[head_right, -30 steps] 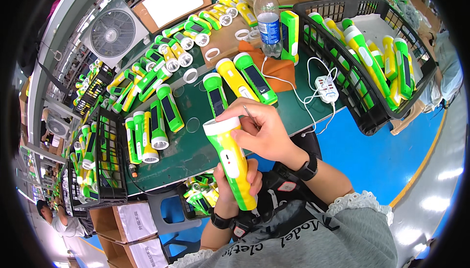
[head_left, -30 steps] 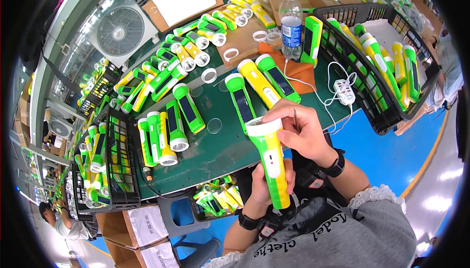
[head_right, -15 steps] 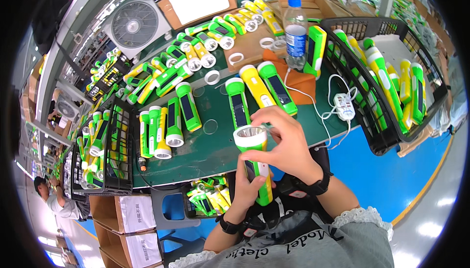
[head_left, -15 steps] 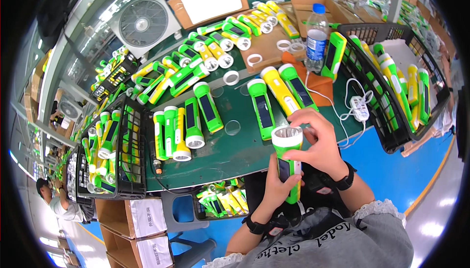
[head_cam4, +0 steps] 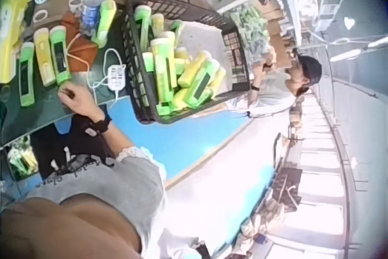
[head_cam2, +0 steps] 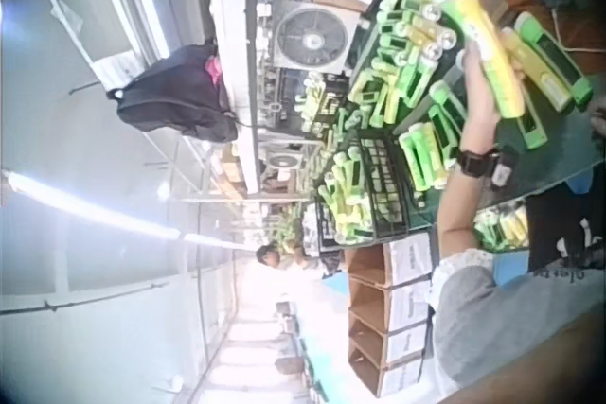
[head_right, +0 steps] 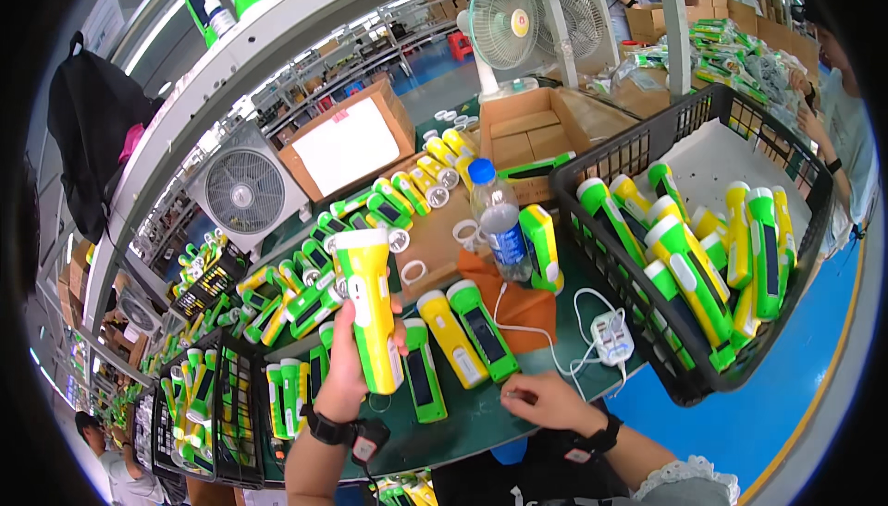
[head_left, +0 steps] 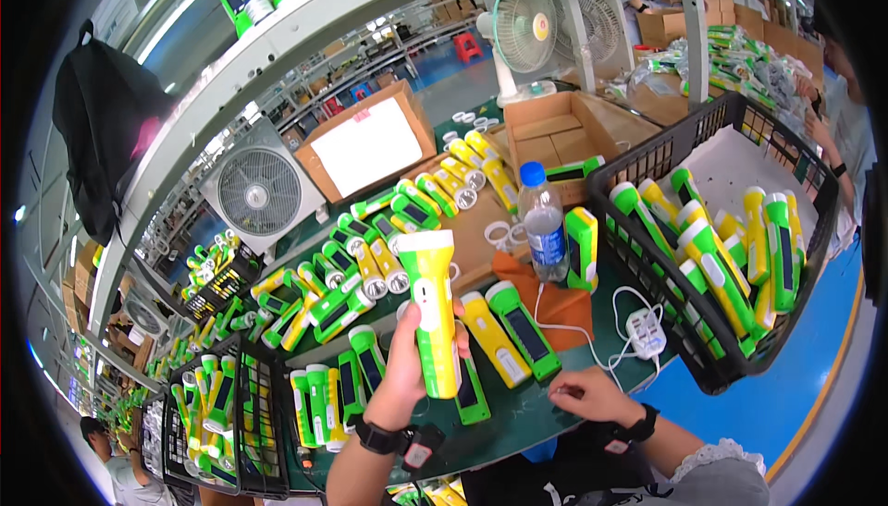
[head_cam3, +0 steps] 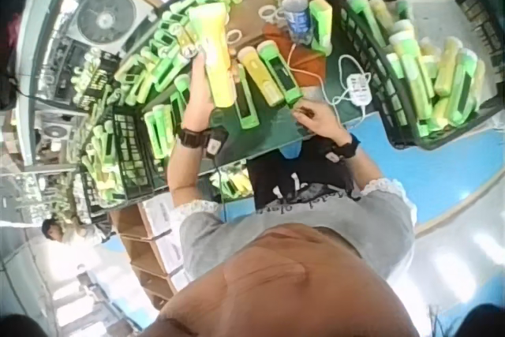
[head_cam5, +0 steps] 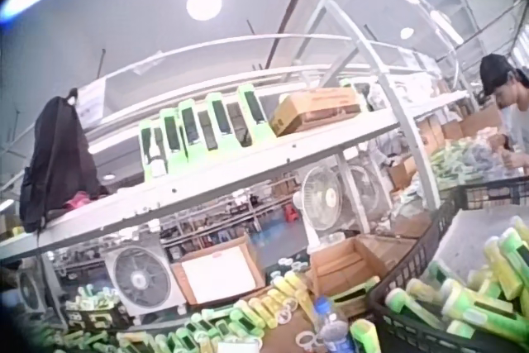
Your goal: Assembling and checking the functionality of solar-powered flashlights at a factory station.
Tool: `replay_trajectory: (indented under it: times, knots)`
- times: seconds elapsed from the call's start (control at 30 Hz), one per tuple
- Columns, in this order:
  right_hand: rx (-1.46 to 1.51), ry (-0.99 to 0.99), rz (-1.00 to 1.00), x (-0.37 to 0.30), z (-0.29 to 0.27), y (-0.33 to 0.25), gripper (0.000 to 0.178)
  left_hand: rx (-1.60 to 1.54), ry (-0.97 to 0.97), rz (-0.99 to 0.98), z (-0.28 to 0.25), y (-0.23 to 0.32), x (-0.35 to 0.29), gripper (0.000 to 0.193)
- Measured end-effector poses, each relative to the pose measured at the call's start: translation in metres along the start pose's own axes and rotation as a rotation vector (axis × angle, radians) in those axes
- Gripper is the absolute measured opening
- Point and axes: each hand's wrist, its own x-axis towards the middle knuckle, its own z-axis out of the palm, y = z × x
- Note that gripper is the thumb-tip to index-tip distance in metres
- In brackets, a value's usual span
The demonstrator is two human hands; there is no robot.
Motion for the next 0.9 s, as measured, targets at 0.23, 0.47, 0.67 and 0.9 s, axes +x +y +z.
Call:
replay_trajectory:
  times: [0.23,0.47,0.67,0.9]
  knots:
    - [-0.016,-0.114,-0.049,-0.005,-0.019,0.005,0.012,0.357,-0.045,0.090,0.017,0.017,0.174,0.044]
    - [0.172,-0.073,0.043,-0.003,-0.020,-0.008,0.012,0.959,-0.137,0.420,0.010,-0.018,0.377,0.059]
    - [0.068,-0.026,-0.084,-0.007,-0.021,0.006,0.011,1.265,-0.500,0.418,0.029,-0.085,0.428,0.054]
    - [0.146,-0.030,-0.099,-0.001,-0.034,-0.006,0.011,1.414,-0.750,0.123,0.020,-0.100,0.436,0.033]
